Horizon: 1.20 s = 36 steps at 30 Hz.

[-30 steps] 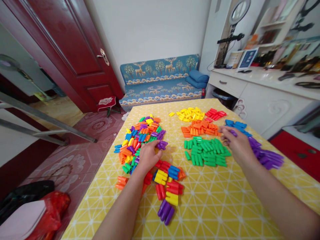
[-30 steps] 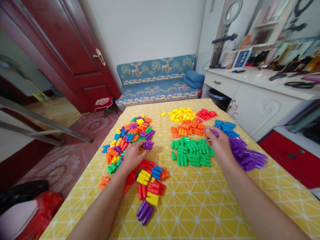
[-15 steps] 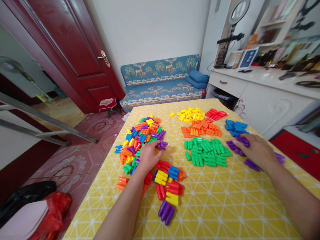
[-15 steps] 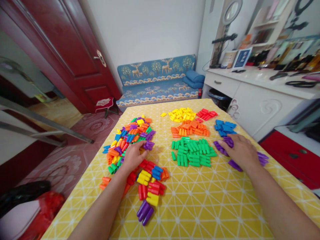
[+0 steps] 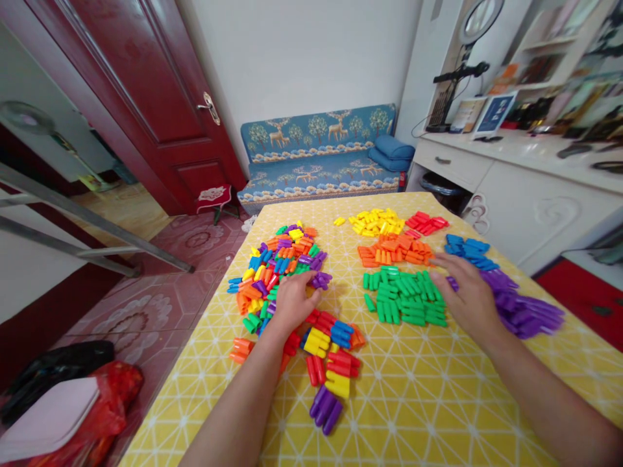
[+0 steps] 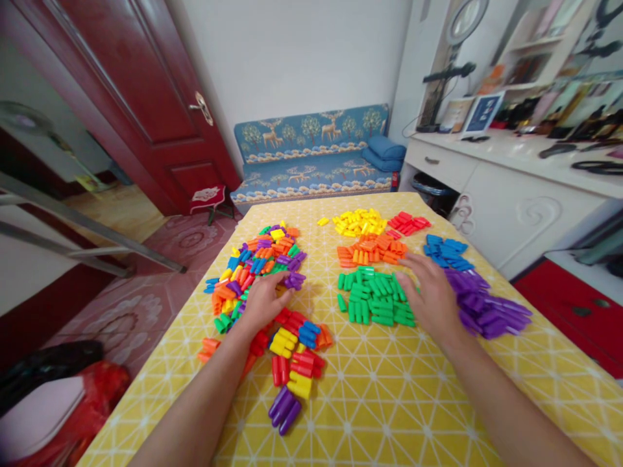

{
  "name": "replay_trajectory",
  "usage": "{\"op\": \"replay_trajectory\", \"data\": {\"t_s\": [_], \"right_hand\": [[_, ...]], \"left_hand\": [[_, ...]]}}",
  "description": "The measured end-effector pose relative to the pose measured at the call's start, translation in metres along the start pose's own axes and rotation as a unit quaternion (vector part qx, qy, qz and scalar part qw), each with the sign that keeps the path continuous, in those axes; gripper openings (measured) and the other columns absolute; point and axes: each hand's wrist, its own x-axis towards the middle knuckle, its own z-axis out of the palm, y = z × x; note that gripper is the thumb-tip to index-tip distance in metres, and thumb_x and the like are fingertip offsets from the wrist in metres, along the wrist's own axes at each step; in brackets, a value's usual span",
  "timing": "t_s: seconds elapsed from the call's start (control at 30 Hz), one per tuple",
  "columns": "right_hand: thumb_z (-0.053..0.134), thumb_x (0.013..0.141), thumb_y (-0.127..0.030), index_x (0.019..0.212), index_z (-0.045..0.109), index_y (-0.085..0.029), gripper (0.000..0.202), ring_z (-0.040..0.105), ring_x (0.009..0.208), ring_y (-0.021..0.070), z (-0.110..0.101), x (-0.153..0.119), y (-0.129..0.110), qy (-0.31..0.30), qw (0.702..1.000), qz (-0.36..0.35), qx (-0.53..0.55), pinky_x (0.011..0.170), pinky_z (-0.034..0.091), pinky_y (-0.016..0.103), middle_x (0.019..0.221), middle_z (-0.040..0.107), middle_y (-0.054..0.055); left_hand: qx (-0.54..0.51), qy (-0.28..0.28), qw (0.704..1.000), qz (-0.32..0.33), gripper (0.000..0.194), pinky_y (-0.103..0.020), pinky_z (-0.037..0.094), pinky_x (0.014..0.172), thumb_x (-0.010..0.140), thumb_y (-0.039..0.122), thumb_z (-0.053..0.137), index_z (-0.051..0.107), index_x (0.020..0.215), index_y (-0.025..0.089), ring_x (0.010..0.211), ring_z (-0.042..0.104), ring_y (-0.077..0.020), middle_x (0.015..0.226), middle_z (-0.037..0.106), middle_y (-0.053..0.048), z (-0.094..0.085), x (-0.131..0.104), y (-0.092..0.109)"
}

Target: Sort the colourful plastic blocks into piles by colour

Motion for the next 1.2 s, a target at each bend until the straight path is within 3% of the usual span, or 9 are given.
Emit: {"op": "replay_trajectory", "data": {"t_s": [0.17,0.3,0.5,0.67,0.77,0.93,1.0,1.1,1.2], "right_hand": [[0.054,0.088,-0.029,0.116,0.061,-0.027,0.029,0.052,0.121,0.0249,0.057,-0.011,-0.079,-0.142,0.97,-0.053,0.191,0.102,0.043,0.046,0.128,0.057,0.007],[0.058,0.082,-0.02,0.132,0.05,-0.026,0.051,0.051,0.122,0.0241,0.096,-0.014,-0.119,-0.203,0.939,-0.04,0.275,0.102,0.044,0.045,0.134,0.052,0.009],[0.061,0.078,-0.021,0.133,0.051,-0.025,0.056,0.057,0.11,0.023,0.141,-0.005,-0.13,-0.201,0.914,0.046,0.348,0.089,0.051,0.04,0.13,0.055,0.009],[0.056,0.081,-0.024,0.121,0.059,-0.021,0.04,0.063,0.078,0.017,0.155,-0.009,-0.118,-0.151,0.899,0.155,0.381,0.074,0.053,0.034,0.104,0.068,0.007],[0.056,0.082,-0.027,0.113,0.063,-0.02,0.033,0.063,0.081,0.018,0.151,-0.013,-0.116,-0.142,0.901,0.148,0.382,0.073,0.053,0.033,0.103,0.068,0.007],[0.054,0.084,-0.031,0.099,0.067,-0.019,0.023,0.063,0.083,0.0177,0.14,-0.01,-0.124,-0.137,0.915,0.111,0.362,0.072,0.051,0.031,0.104,0.067,0.008],[0.054,0.084,-0.032,0.096,0.068,-0.019,0.023,0.063,0.081,0.0173,0.13,-0.001,-0.125,-0.165,0.916,0.1,0.352,0.072,0.05,0.03,0.1,0.069,0.007],[0.057,0.083,-0.035,0.091,0.07,-0.02,0.021,0.063,0.077,0.0166,0.105,0.019,-0.123,-0.283,0.899,0.053,0.331,0.068,0.047,0.027,0.091,0.071,0.004],[0.071,0.071,-0.04,0.091,0.072,-0.023,0.027,0.062,0.071,0.0164,0.074,0.034,-0.123,-0.419,0.876,-0.033,0.238,0.06,0.041,0.025,0.085,0.071,0.001]], "left_hand": [[-0.008,-0.002,1.0,0.01,0.039,-0.037,0.045,0.092,0.082,0.031,0.059,0.064,0.119,0.021,0.1,0.065,-0.0244,0.107,0.072,-0.006,-0.001,-0.001,0.0],[-0.01,-0.008,1.0,0.019,0.039,-0.037,0.045,0.094,0.081,0.03,0.061,0.064,0.119,0.023,0.105,0.064,-0.0244,0.114,0.071,-0.005,-0.003,-0.001,0.001],[-0.029,0.001,0.999,0.017,0.043,-0.039,0.046,0.092,0.08,0.029,0.065,0.062,0.122,0.024,0.103,0.064,-0.0259,0.11,0.071,-0.006,0.0,-0.001,-0.003],[-0.155,0.125,0.98,-0.001,0.038,-0.04,0.045,0.098,0.083,0.031,0.063,0.063,0.119,0.021,0.11,0.059,-0.0247,0.116,0.066,-0.009,0.007,0.002,-0.009],[-0.282,0.184,0.941,-0.03,0.032,-0.041,0.042,0.103,0.083,0.035,0.063,0.067,0.111,0.02,0.115,0.057,-0.0244,0.119,0.064,-0.01,0.006,0.006,-0.012],[-0.563,0.214,0.79,-0.114,0.04,-0.042,0.044,0.102,0.087,0.044,0.054,0.064,0.114,0.016,0.115,0.06,-0.024,0.119,0.066,-0.012,-0.003,0.015,-0.033],[-0.512,0.228,0.819,-0.119,0.038,-0.043,0.041,0.105,0.087,0.041,0.054,0.064,0.115,0.017,0.119,0.057,-0.0243,0.122,0.065,-0.011,-0.006,0.015,-0.046],[-0.272,0.221,0.931,-0.102,0.034,-0.05,0.032,0.112,0.081,0.029,0.062,0.068,0.113,0.02,0.126,0.049,-0.0284,0.125,0.062,-0.01,-0.005,0.013,-0.062],[-0.116,0.172,0.974,-0.088,0.04,-0.053,0.029,0.113,0.078,0.021,0.063,0.067,0.117,0.019,0.131,0.043,-0.0331,0.134,0.055,-0.012,0.001,0.011,-0.07]]}}
